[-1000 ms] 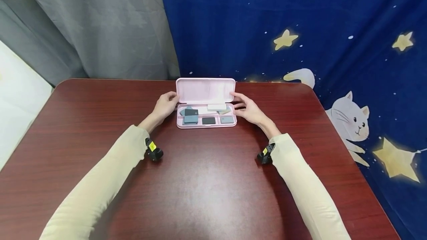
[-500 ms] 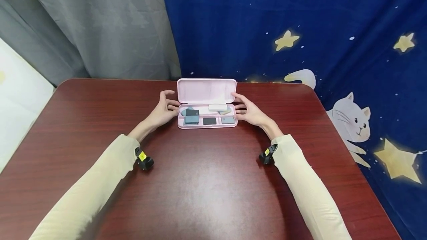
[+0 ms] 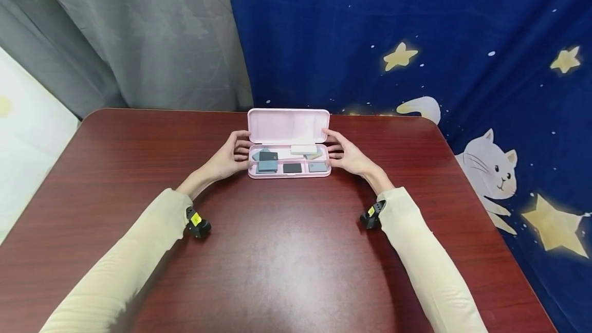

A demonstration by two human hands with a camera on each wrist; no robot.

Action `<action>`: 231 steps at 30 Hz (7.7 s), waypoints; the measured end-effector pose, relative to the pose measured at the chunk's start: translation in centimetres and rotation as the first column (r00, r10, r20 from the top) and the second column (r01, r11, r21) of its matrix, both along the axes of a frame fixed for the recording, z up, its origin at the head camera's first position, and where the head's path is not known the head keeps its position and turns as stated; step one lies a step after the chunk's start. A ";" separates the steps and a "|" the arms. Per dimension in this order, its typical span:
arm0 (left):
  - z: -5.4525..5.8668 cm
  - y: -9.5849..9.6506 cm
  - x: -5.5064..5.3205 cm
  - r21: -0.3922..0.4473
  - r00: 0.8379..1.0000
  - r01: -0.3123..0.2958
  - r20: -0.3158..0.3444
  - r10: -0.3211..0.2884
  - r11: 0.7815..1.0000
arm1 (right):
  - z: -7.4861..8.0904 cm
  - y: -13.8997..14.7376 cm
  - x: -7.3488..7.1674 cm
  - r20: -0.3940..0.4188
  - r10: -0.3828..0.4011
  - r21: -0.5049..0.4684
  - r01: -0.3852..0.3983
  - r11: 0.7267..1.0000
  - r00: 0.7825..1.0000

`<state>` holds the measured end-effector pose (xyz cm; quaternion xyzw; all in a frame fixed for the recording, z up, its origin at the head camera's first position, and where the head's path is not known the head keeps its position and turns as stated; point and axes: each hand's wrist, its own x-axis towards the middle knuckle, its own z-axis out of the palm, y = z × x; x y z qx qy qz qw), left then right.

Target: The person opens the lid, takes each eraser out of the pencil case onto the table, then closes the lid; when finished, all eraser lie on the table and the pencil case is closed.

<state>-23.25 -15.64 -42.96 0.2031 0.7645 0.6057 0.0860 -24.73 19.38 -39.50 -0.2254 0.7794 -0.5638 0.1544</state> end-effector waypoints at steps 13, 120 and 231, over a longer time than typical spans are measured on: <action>2.3 1.2 1.0 -0.227 0.947 -0.279 -0.230 0.227 0.933 | -2.3 1.0 -1.3 -0.023 -0.014 0.038 0.015 0.999 1.000; 2.9 14.3 7.8 0.193 0.814 -0.336 0.552 0.181 0.922 | -0.6 0.4 -1.5 0.020 0.050 0.087 -0.052 0.995 0.999; 2.6 4.4 2.1 -0.128 0.888 -0.444 0.068 0.455 0.887 | -1.6 1.3 -1.7 -0.035 0.040 0.138 -0.035 0.990 0.999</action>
